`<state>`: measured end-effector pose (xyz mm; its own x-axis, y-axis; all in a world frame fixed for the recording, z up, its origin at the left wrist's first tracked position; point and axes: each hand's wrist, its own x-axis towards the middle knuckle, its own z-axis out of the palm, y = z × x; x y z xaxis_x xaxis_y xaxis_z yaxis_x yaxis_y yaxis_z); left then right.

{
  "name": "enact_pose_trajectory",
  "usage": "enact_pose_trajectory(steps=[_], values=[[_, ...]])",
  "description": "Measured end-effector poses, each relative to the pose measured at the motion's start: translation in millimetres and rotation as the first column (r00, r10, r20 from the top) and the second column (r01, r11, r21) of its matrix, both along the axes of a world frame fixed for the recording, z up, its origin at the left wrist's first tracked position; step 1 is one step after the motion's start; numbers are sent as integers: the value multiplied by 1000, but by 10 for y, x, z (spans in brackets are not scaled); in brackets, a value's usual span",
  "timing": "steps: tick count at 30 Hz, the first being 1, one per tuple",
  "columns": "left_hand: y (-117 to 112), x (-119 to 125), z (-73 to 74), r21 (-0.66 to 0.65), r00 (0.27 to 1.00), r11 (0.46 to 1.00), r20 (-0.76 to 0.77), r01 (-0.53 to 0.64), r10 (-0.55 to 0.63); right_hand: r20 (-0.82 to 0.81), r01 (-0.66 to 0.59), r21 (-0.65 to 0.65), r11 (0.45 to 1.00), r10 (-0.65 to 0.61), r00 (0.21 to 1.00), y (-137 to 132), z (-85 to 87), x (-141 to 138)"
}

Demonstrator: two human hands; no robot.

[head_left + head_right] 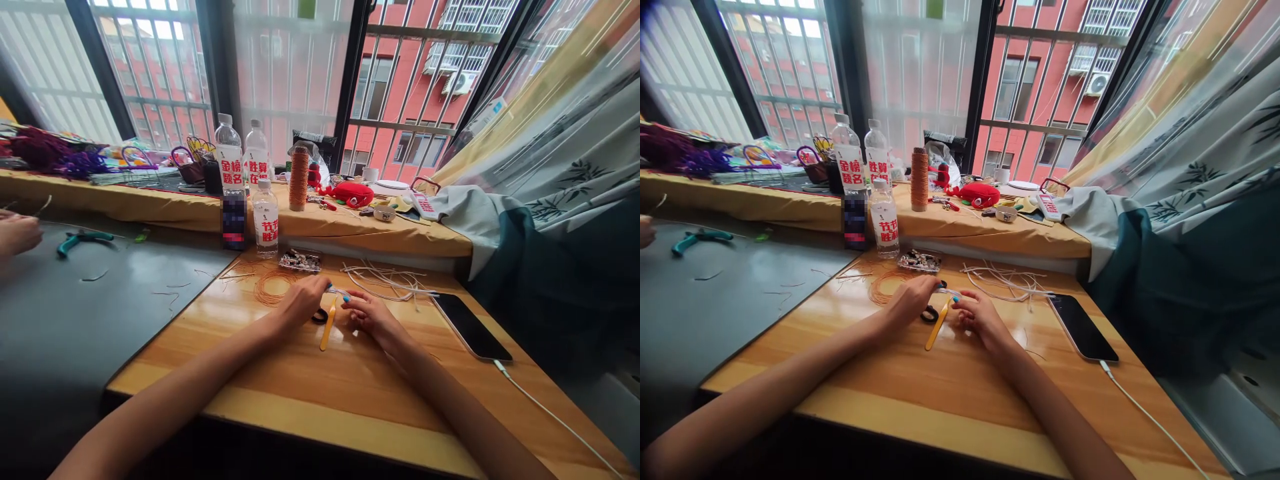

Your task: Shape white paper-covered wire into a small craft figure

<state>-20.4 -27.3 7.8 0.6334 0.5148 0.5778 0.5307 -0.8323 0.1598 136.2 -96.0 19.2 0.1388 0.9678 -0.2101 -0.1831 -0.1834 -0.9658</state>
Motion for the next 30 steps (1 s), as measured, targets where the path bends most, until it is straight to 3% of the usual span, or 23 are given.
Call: enact_pose_trajectory(steps=[4,8,13,17,21,25,30], values=[[-18,-26,40,16,999,1000,-34,-13,13,183,0,16,1000,-3,983,-1,0,31],[-14,-7,30,-36,999,998,-6,-54,54,433,-36,120,992,-20,901,-21,27,1],[44,37,-4,-168,989,985,137,-33,57,428,-133,304,943,-10,904,-77,83,-90],[37,53,38,-284,963,958,266,38,40,439,-188,328,926,26,898,-99,68,-130],[14,65,96,-435,931,897,353,79,90,477,-255,290,922,91,874,-85,-2,-140],[12,74,104,-583,903,793,416,176,106,510,-276,277,920,103,854,-66,-47,-141],[-15,73,92,-647,868,706,488,289,92,553,-275,278,920,81,829,-48,-52,-125]])
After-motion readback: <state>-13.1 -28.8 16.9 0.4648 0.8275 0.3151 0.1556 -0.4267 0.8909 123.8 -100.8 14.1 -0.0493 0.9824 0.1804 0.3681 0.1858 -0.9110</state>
